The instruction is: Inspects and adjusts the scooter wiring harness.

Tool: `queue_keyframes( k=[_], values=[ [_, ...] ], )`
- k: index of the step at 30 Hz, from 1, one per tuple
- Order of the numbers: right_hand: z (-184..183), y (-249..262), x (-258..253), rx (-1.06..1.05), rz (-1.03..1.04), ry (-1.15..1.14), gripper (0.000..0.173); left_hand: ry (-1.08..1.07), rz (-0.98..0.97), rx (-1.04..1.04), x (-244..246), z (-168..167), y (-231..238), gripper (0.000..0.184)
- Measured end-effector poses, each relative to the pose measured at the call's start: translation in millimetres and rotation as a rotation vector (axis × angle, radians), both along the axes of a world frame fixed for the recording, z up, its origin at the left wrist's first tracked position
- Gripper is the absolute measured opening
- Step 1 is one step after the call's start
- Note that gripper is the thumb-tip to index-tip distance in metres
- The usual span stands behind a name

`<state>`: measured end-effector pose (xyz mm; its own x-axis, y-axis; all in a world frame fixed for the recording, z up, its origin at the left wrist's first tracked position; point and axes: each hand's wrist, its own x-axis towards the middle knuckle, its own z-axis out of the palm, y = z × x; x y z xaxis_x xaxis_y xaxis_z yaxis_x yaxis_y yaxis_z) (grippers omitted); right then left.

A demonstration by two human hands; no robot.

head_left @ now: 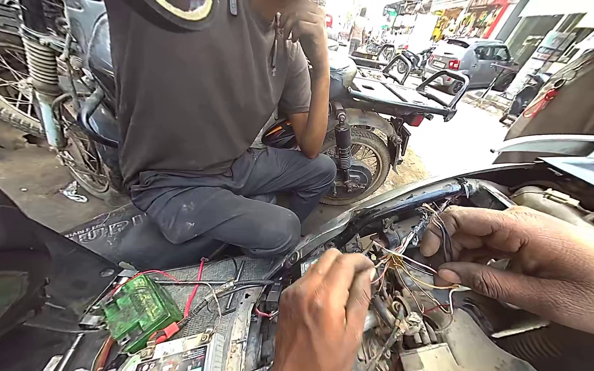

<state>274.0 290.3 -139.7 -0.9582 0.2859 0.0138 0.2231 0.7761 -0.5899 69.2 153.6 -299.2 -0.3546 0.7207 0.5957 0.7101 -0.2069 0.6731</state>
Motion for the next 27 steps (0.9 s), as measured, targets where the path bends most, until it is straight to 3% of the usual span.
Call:
queue_keyframes(
  k=[4, 10, 27],
  values=[
    [-10, 3, 0, -0.11, 0.011, -0.096, 0.024, -0.373, -0.115, -0.147, -15, 1, 12, 0.019],
    [-27, 3, -8, -0.207, -0.008, -0.118, 0.022, -0.915, -0.407, -0.051, -12, -2, 28, 0.017],
    [-50, 6, -22, -0.467, -0.069, -0.036, 0.02, -1.289, -0.727, -0.012, -1, -7, 23, 0.022]
  ],
)
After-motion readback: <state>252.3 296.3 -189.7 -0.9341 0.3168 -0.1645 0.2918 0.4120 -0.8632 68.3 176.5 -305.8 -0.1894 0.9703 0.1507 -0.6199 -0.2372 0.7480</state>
